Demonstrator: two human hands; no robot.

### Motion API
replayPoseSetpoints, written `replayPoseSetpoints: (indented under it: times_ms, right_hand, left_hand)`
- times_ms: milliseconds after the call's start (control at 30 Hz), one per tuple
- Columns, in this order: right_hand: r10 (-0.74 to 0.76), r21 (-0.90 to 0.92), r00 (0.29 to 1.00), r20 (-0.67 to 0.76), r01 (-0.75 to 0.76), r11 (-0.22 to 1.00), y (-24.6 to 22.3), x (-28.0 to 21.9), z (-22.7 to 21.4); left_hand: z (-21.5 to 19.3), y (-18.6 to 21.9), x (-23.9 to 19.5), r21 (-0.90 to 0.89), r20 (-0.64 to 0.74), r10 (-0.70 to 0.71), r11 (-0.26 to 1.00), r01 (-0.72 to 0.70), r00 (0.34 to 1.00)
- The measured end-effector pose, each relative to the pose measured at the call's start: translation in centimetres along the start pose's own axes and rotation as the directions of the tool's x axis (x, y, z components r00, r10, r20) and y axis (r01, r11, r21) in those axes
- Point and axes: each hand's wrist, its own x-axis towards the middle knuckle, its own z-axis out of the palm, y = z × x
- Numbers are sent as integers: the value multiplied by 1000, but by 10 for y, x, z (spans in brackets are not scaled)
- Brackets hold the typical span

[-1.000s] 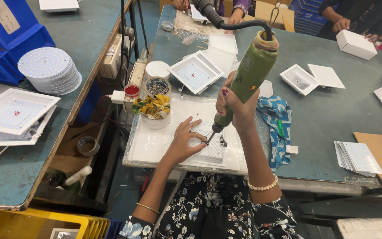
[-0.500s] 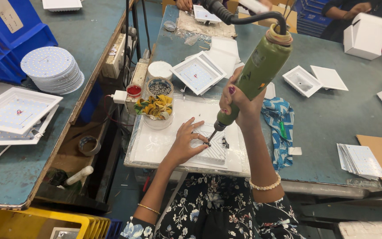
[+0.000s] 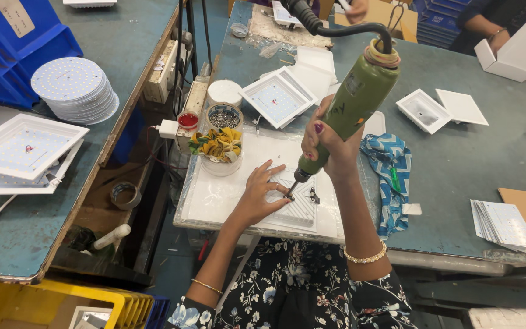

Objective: The person assembles LED light panels by attaching small black components to the back of white square frames using a green pneumatic screwdriver. They repeatedly pick up components, position them, and drive screws into the frames while working at a factory table.

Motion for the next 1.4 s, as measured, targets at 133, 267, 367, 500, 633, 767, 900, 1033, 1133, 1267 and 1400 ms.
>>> replayPoseSetpoints:
  times_ms: [133,267,367,500,633,767,900,1033,1133,1267,1400]
  right_hand:
    - [19,17,1000,14,-19,1000,2,-1,-3]
    - [42,79,997,57,-46,996,3,-2,-7]
    - [29,98,996,81,-37,994,4,-2,-11]
    - [25,129,997,74,-34,991,5,0,-15]
    - [21,117,999,45,-27,993,2,2,-13]
    - [-13,-42,993,-117,8,999,3,-1,3]
    - [-97,-291,961,-258,18,957,10,-7,23]
    - [-125,-357,954,-274,20,934,10,-7,28]
    - [-119,-338,944,-307,9,941,6,-3,26]
    - [-114,-309,951,-287,21,951,1,0,25]
    - [-72,-257,958,-277,-2,966,-1,2,26]
  left_hand:
    - [0,0,0,2,-6,9,1000,-9,1000]
    - [-1,1,-1,-6,-2,3,1000,-3,1000]
    - [-1,2,-1,-16,-3,3,1000,-3,1000]
    - [-1,2,-1,-23,0,-2,1000,2,1000]
    - [-1,2,0,-18,2,-8,1000,8,1000]
    - [-2,4,-1,-18,-1,-8,1000,8,1000]
    - [-2,4,-1,-27,0,-13,1000,13,1000]
    - [-1,2,-3,-30,-17,3,1000,-4,1000]
    - [1,0,-2,-16,-13,7,1000,-7,1000]
    - [2,-3,-2,-9,-17,12,1000,-12,1000]
    - [3,-4,-3,-12,-27,29,999,-29,999]
